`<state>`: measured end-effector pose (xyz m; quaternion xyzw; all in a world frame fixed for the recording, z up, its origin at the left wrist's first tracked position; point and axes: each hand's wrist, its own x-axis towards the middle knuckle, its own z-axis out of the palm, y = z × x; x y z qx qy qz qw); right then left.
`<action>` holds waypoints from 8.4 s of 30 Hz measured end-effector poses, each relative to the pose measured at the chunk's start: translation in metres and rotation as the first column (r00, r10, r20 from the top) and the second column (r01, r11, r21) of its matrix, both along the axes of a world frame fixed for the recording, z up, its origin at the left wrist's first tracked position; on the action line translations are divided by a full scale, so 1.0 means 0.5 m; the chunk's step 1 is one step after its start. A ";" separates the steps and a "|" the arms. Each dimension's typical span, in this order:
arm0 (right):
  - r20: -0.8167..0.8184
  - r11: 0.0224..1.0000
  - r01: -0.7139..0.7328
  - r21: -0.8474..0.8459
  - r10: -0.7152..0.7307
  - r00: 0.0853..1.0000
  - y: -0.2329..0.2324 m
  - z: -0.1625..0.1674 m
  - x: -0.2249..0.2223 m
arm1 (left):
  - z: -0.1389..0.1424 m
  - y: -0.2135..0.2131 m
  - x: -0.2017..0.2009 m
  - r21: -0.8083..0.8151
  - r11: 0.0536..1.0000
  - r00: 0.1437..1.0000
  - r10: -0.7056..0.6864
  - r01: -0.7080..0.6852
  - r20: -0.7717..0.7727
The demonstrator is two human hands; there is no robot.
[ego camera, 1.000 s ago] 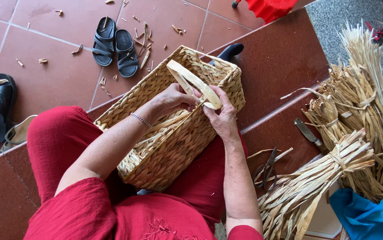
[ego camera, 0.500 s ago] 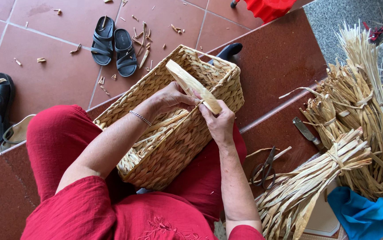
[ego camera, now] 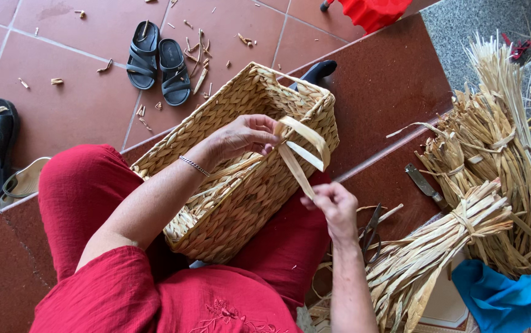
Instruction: The person weaves a rectangular basket by hand, interlacing dried palm leaves through the existing rim. They use a wooden mallet to tap the weave tight and occasionally use scissors to trim excess material.
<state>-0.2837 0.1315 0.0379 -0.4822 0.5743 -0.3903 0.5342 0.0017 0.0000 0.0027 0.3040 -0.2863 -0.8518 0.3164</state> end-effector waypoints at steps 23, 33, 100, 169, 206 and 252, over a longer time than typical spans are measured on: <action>-0.675 0.994 -0.098 0.051 0.107 0.730 0.290 -0.033 -0.235 | 0.017 0.005 0.002 -0.283 0.955 0.920 0.034 0.086 0.392; -0.553 0.978 -0.183 -0.098 0.100 0.827 -0.019 -0.016 0.076 | 0.037 0.059 -0.082 -0.715 0.666 0.464 0.575 0.214 0.674; -0.316 0.929 -0.030 -0.369 -0.095 0.944 0.084 -0.021 0.166 | 0.077 0.125 0.024 -0.734 0.605 0.695 0.383 0.309 0.608; -0.067 1.000 -0.031 -0.003 0.031 0.997 -0.116 0.027 0.206 | -0.004 0.070 0.033 0.068 0.985 0.985 0.154 -0.159 0.074; -0.422 0.919 -0.233 -0.319 0.082 0.903 -0.080 0.003 0.170 | 0.005 0.055 0.000 0.102 0.991 0.995 0.081 -0.087 0.063; -0.349 0.995 -0.092 -0.042 0.071 0.934 0.018 -0.003 0.202 | 0.134 0.120 -0.044 -0.804 0.423 0.386 0.718 0.418 0.579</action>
